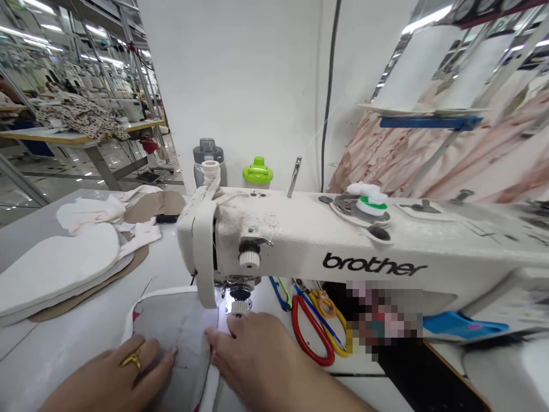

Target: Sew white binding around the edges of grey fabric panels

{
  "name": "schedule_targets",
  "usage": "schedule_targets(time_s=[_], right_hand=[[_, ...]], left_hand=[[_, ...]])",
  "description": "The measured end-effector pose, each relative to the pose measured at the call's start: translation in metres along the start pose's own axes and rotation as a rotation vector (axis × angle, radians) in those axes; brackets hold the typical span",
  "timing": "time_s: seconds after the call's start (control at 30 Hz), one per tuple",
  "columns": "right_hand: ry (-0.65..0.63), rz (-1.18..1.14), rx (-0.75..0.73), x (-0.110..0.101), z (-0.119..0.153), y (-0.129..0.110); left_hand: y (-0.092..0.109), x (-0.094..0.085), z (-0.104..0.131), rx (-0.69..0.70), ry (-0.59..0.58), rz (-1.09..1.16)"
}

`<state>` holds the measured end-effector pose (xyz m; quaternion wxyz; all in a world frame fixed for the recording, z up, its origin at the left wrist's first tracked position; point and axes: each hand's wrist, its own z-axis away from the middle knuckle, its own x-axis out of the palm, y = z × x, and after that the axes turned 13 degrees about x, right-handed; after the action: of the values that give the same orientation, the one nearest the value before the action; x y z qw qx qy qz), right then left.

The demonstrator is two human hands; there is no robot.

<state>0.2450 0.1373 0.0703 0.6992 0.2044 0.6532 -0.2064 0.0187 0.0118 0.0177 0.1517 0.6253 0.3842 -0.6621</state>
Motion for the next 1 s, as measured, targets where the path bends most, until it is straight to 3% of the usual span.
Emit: schedule_targets(time_s=[0.17,0.47,0.67,1.0], right_hand=[[0.019,0.007,0.064,0.014,-0.002,0.007],[0.041,0.076,-0.031,0.025,-0.002,0.012],[0.21,0.044,0.058,0.03,-0.002,0.008],[0.347,-0.066,0.181,0.036,-0.004,0.006]], left_hand=[[-0.022,-0.014,-0.029,0.03,0.127,0.115],[-0.054,-0.005,-0.04,-0.061,0.098,0.293],[-0.057,0.018,-0.04,-0.146,0.228,0.304],[-0.062,0.013,-0.049,-0.179,0.242,0.324]])
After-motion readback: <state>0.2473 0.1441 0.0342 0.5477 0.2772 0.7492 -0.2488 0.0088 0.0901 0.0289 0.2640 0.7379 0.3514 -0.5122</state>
